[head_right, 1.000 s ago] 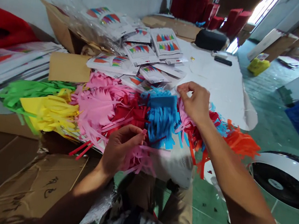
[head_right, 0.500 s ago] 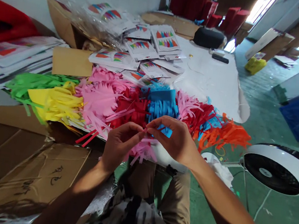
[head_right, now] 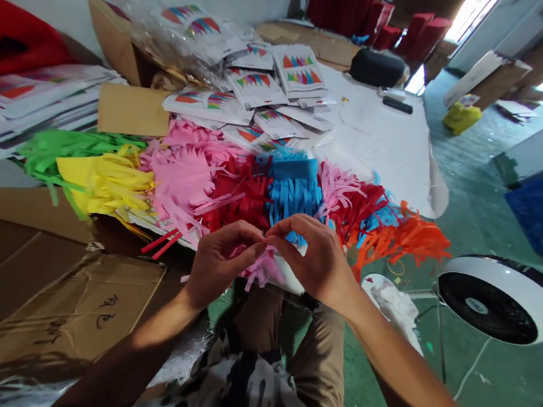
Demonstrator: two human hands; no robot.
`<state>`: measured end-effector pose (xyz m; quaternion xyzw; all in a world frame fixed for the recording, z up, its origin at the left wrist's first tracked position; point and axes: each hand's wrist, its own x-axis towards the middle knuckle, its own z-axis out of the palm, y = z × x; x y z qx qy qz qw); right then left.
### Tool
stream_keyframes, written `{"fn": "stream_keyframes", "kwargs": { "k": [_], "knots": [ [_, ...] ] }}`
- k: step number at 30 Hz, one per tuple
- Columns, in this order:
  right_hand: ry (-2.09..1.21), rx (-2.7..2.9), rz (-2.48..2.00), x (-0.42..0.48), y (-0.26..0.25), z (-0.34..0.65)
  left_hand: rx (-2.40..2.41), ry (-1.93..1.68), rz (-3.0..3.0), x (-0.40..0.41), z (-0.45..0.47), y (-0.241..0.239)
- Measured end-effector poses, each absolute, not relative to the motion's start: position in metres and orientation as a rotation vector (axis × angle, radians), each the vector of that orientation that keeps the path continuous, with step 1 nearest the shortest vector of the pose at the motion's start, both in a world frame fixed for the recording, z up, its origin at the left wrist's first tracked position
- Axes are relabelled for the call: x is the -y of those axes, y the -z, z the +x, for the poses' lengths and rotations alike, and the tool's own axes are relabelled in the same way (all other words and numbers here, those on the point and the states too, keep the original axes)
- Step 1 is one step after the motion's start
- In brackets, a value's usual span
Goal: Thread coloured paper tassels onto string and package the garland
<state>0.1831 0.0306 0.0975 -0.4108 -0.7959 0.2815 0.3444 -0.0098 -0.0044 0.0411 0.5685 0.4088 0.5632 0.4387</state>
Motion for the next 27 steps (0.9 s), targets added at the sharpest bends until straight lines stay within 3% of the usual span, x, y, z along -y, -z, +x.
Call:
{"fn": "stream_keyframes", "kwargs": {
  "k": [16, 27],
  "knots": [
    [-1.042, 1.882, -1.099, -0.018, -0.087, 0.196, -1.042, -1.47, 1.595, 0.008, 0.003, -0.045],
    [-1.017, 1.76, -1.153, -0.011, -0.076, 0.198, -1.108, -1.385, 1.533, 0.009, 0.008, -0.044]
  ]
}}
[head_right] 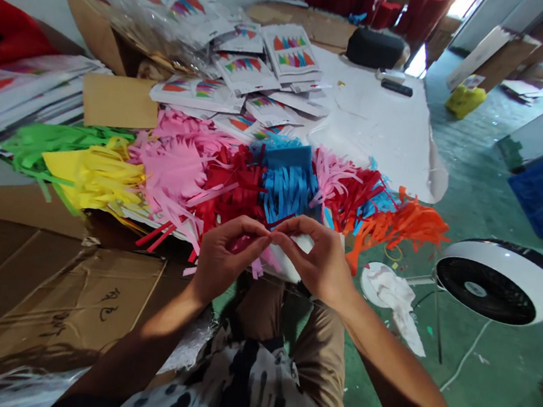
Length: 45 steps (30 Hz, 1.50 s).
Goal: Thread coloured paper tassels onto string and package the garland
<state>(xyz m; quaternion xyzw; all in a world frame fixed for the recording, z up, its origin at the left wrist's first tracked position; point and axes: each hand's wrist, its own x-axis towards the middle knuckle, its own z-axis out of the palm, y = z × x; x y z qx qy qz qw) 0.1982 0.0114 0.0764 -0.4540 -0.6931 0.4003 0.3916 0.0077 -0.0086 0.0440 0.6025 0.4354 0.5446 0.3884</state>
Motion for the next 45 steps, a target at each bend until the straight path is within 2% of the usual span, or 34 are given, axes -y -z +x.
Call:
{"fn": "stream_keyframes", "kwargs": {
  "k": [15, 23, 36, 41, 45],
  "knots": [
    [-1.047, 1.633, -1.187, -0.009, -0.064, 0.201, -1.149, -1.311, 1.404, 0.009, 0.012, -0.038],
    [-1.201, 1.601, -1.13, -0.012, -0.055, 0.202, -1.13, -1.294, 1.315, 0.008, 0.015, -0.036],
    [-0.784, 1.743, -1.227, 0.0, -0.064, 0.205, -1.075, -1.125, 1.68, 0.007, 0.014, -0.037],
    [-0.952, 1.429, -1.216, 0.004, -0.053, 0.206, -1.088, -1.087, 1.599, 0.01, 0.009, -0.032],
    [-1.134, 1.555, -1.143, 0.002, -0.045, 0.204, -1.024, -1.065, 1.527, 0.011, 0.011, -0.032]
  ]
}}
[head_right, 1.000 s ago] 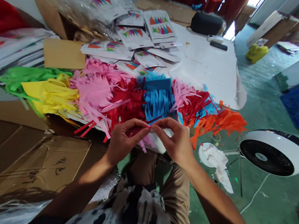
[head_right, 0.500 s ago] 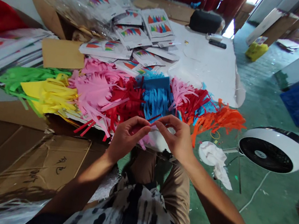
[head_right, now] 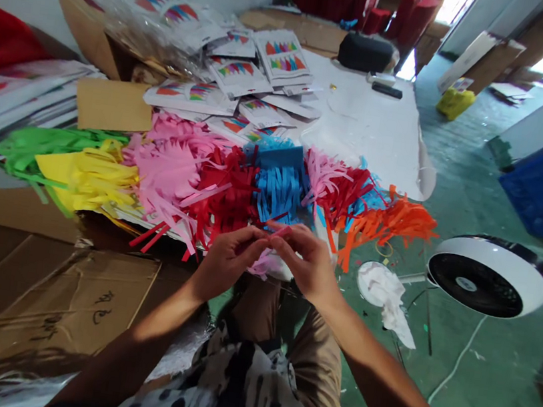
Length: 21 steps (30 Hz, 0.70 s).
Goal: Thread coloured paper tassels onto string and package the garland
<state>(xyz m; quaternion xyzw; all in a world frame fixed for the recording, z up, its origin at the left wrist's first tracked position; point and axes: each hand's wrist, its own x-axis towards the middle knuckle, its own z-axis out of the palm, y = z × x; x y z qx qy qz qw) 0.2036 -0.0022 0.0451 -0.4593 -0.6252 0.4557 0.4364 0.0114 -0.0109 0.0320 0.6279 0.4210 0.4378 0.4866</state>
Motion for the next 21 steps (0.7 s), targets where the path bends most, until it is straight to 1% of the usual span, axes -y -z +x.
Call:
{"fn": "stream_keyframes", "kwargs": {
  "k": [4, 6, 9, 12, 15, 18, 21],
  "knots": [
    [-1.205, 1.439, -1.126, -0.024, -0.053, 0.211, -1.146, -0.96, 1.701, 0.007, 0.011, -0.025],
    [-1.144, 1.351, -1.113, -0.048, -0.067, 0.219, -1.292, -0.986, 1.811, 0.004, 0.006, -0.018],
    [-0.82, 1.359, -1.029, -0.083, -0.093, 0.23, -1.423, -1.134, 1.935, 0.004, -0.01, -0.013],
    [-0.357, 1.591, -0.987, -0.105, -0.106, 0.236, -1.425, -1.24, 1.999, 0.009, -0.032, -0.015],
    [-0.014, 1.998, -1.001, -0.116, -0.091, 0.24, -1.494, -1.312, 2.045, 0.015, -0.061, -0.02],
    [0.093, 2.365, -1.077, -0.121, -0.058, 0.246, -1.676, -1.379, 2.061, 0.016, -0.099, -0.023],
    [0.232, 2.474, -1.167, -0.122, -0.035, 0.249, -1.929, -1.439, 2.027, 0.011, -0.148, -0.023]
  ]
}}
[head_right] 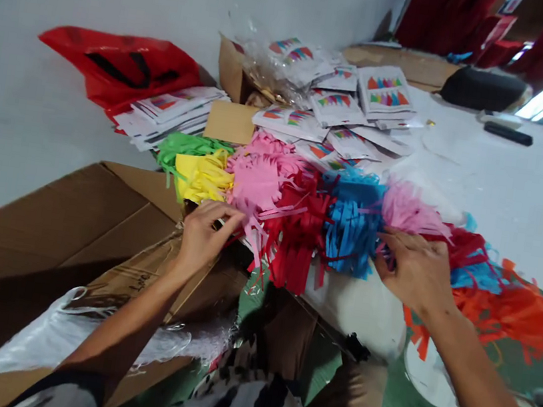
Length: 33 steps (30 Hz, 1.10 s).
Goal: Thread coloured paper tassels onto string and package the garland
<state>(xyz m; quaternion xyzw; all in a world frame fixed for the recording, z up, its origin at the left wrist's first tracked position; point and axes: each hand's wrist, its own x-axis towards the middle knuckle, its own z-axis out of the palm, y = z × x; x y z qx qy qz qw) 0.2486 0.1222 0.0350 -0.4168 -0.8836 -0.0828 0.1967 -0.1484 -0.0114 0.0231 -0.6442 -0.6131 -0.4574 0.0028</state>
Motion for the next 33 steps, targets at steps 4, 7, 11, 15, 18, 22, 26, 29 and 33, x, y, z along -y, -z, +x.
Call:
{"fn": "stream_keyframes", "kwargs": {
  "k": [4, 7, 11, 15, 18, 22, 26, 29, 33],
  "knots": [
    [0.454, 2.392, -1.032, -0.121, -0.042, 0.22, 2.042, 1.337, -1.658, 0.002, -0.225, -0.017],
    [0.386, 2.326, -0.875, -0.124, -0.06, 0.16, 2.191, 1.402, -1.367, -0.007, -0.279, -0.01],
    [0.132, 2.353, -0.72, -0.129, -0.074, 0.053, 2.368, 1.283, -1.201, -0.022, -0.328, -0.005],
    [-0.023, 2.498, -0.691, -0.122, -0.069, -0.028, 2.596, 1.043, -1.229, -0.031, -0.346, 0.001],
    [-0.074, 2.697, -0.683, -0.112, -0.051, -0.052, 2.577, 1.035, -1.255, -0.033, -0.346, 0.004],
    [-0.083, 2.808, -0.82, -0.111, -0.017, -0.048, 2.237, 1.087, -1.378, -0.043, -0.336, -0.012],
    [-0.01, 2.714, -1.072, -0.124, 0.002, -0.035, 1.872, 1.068, -1.559, -0.064, -0.31, -0.049],
    [0.013, 2.683, -1.17, -0.133, 0.0, -0.027, 1.708, 1.046, -1.774, -0.079, -0.284, -0.062],
    [-0.09, 2.611, -1.089, -0.137, -0.019, -0.02, 1.633, 1.024, -2.18, -0.083, -0.26, -0.037]
  ]
}}
